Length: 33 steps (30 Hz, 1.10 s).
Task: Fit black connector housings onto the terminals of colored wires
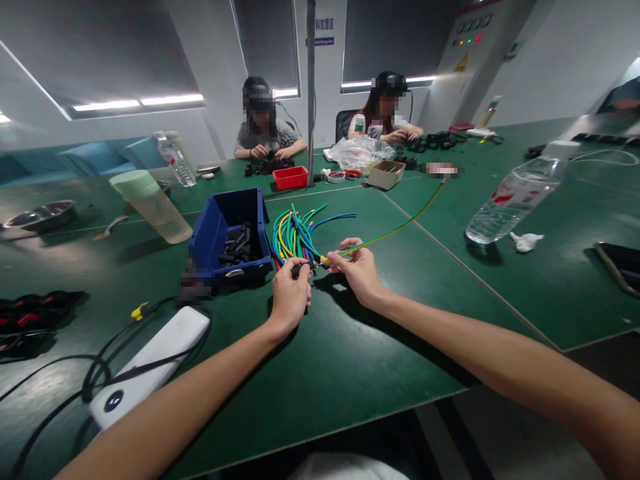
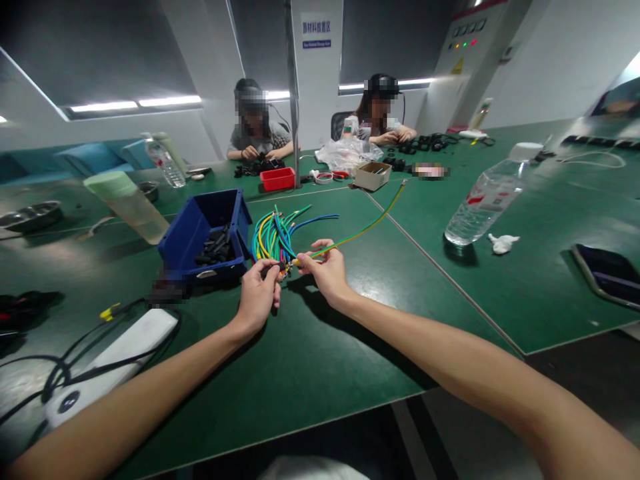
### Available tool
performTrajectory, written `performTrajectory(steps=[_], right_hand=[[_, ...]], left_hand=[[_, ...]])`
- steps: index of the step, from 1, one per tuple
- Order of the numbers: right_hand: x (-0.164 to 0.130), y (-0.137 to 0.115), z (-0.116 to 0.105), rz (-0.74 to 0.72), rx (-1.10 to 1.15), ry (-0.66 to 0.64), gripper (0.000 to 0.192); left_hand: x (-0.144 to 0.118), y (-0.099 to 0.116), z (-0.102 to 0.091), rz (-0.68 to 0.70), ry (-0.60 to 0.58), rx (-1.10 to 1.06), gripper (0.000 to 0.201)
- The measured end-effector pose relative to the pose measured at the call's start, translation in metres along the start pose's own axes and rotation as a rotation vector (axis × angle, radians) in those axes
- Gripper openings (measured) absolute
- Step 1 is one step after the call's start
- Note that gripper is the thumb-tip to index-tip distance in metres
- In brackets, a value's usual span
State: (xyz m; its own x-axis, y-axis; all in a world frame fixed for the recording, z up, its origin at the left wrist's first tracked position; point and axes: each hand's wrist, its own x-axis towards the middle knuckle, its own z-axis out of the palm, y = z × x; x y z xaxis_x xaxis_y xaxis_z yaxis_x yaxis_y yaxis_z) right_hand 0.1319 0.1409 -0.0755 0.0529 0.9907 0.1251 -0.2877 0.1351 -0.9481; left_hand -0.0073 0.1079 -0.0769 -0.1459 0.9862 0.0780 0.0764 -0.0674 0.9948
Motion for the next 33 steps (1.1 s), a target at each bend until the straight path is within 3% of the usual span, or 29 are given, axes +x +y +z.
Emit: performTrajectory(steps=[19,33], right_hand=[[-0.0018,-0.0032,0.0007,0.033,-0.002,0.005,0.042],[-0.0013,-0.0019,-0.0015,0.036,-0.060,-0.028,0.034]], left_hand=[[-0.0014,0.0017,-0.0002,0.066,-0.094,0.105,0.024],[-0.0042,0.0011,-0.0012,0.066,-0.213,0.048,0.026]])
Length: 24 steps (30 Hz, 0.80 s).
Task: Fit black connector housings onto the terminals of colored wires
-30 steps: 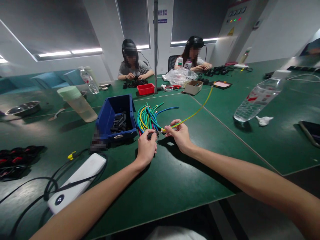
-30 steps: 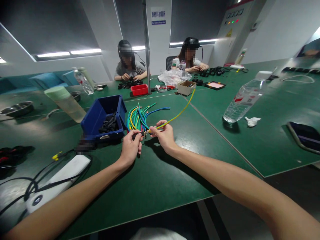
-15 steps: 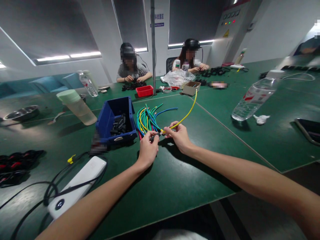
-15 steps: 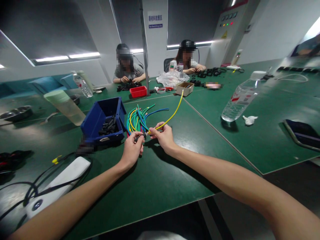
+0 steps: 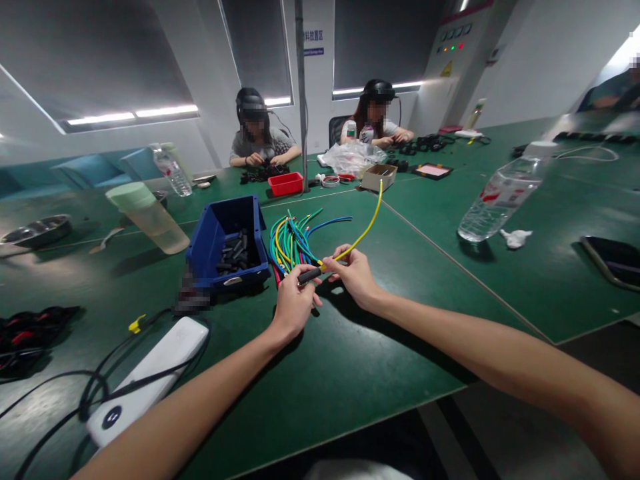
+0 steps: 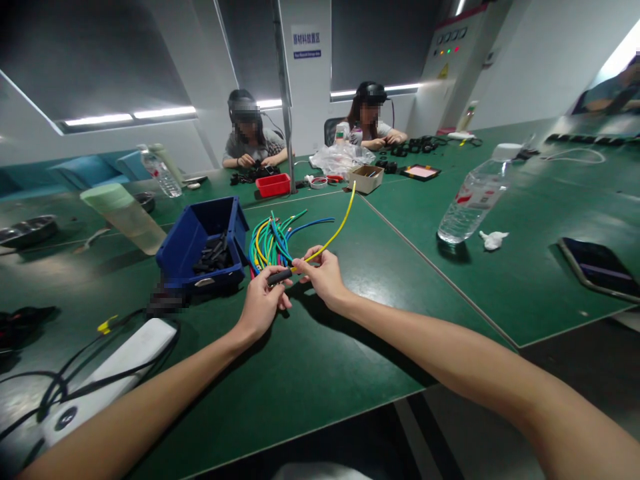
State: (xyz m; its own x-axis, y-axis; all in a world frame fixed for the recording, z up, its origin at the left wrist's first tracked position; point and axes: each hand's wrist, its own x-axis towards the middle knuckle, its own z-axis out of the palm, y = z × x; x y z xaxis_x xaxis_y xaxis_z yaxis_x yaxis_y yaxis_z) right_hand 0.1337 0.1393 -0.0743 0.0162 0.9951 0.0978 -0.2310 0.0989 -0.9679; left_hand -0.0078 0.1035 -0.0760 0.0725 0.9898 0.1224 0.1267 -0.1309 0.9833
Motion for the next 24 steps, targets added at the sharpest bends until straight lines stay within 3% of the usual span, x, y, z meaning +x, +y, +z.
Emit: performTrajectory(steps=[24], right_hand=[[0.0022,-0.0023,-0.0038,0.057,0.035,-0.051,0.037]], left_hand=[[-0.0008,0.0021,0.0016,0.007,-0.038,0.027,0.023]])
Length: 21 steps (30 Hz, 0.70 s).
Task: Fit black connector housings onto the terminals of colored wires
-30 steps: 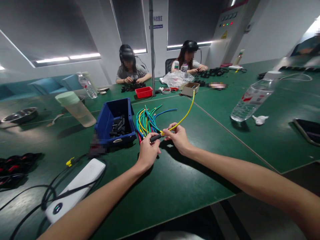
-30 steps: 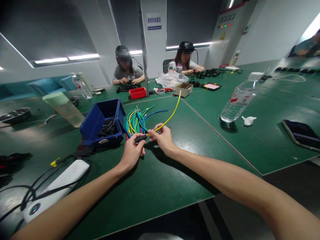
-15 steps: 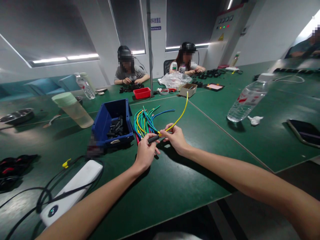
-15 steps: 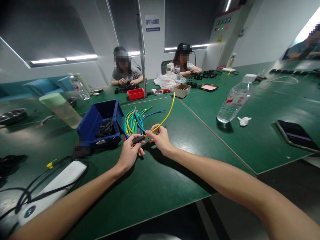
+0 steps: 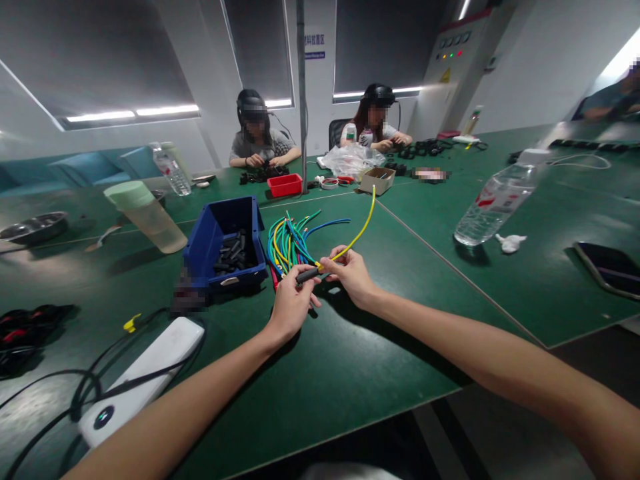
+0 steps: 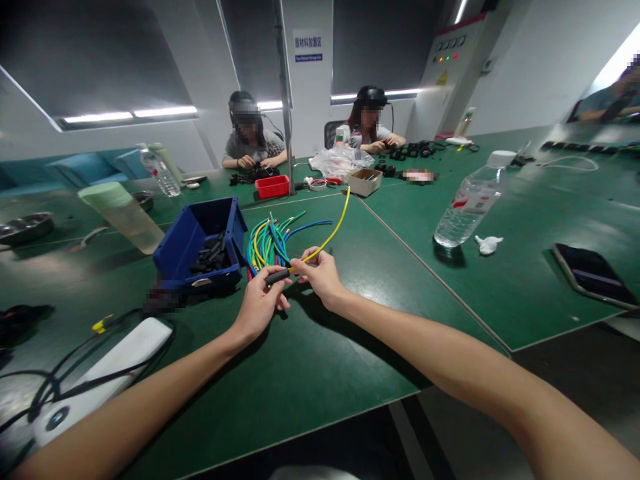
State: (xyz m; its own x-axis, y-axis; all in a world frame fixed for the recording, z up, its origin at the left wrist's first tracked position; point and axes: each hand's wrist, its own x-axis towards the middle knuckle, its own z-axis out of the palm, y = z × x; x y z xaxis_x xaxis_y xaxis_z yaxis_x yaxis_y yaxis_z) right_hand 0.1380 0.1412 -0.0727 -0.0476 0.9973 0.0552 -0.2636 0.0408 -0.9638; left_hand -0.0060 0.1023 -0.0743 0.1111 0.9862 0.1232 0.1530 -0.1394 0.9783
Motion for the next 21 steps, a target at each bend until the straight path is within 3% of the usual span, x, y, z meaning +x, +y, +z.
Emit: performTrajectory(steps=[21], right_hand=[[-0.0009,0.0024,0.0007,-0.002,0.006,-0.062,0.034]], left_hand=[[-0.0004,0.0004,-0.0004,0.028,-0.075,-0.010,0.024]])
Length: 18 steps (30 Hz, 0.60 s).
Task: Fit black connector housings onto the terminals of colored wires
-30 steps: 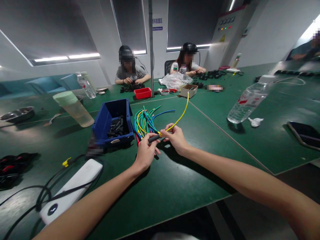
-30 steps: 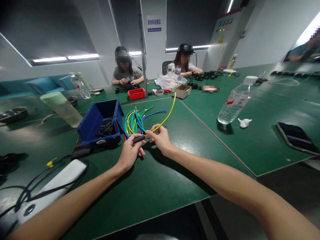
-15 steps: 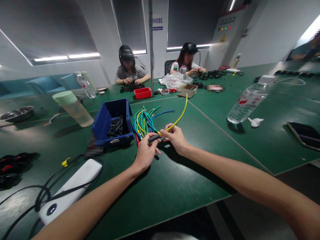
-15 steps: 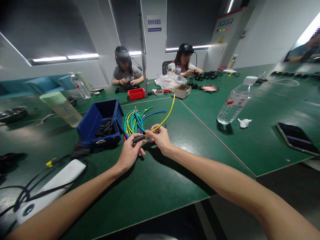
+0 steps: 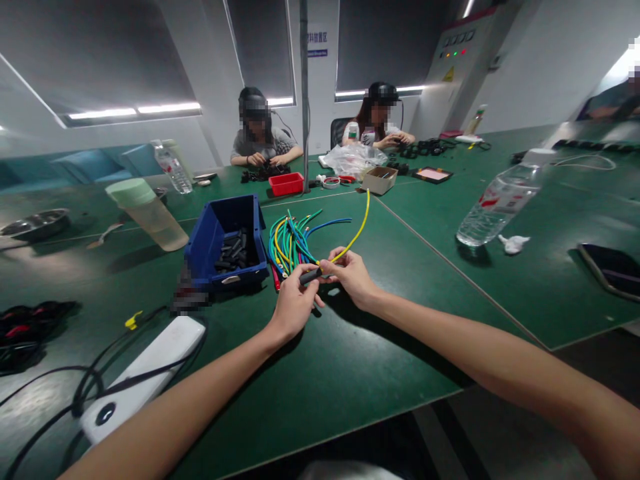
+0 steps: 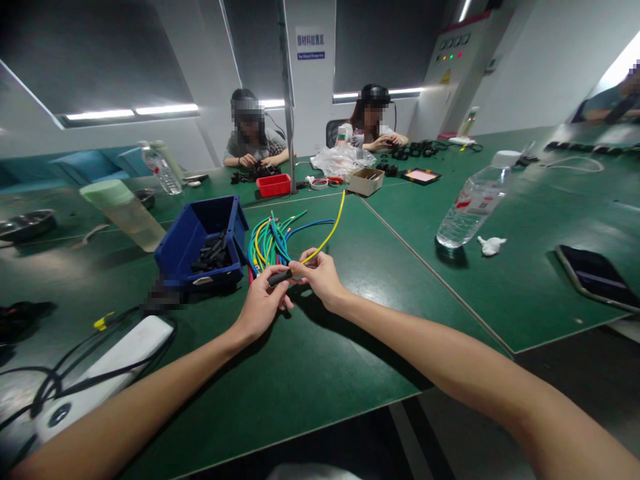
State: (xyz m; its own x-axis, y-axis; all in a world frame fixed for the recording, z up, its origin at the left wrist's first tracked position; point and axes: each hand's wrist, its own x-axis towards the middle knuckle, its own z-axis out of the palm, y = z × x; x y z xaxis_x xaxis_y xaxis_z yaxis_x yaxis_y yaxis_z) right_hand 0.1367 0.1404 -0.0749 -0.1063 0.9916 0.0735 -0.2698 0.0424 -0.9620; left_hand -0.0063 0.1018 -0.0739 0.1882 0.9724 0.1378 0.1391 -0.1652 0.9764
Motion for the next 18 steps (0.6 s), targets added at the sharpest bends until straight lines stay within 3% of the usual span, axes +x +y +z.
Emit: performTrajectory(steps=[9,18], right_hand=[[-0.0017,0.0002,0.0006,0.006,0.035,-0.009,0.034],[-0.0029,-0.0034,0.0010,0.022,0.011,0.020,0.036]], left_hand=[[-0.0018,0.0030,-0.0011,-0.033,-0.003,-0.165,0.028],[-0.0003,-0.0024,0.0024,-0.021,0.061,-0.085,0.030]])
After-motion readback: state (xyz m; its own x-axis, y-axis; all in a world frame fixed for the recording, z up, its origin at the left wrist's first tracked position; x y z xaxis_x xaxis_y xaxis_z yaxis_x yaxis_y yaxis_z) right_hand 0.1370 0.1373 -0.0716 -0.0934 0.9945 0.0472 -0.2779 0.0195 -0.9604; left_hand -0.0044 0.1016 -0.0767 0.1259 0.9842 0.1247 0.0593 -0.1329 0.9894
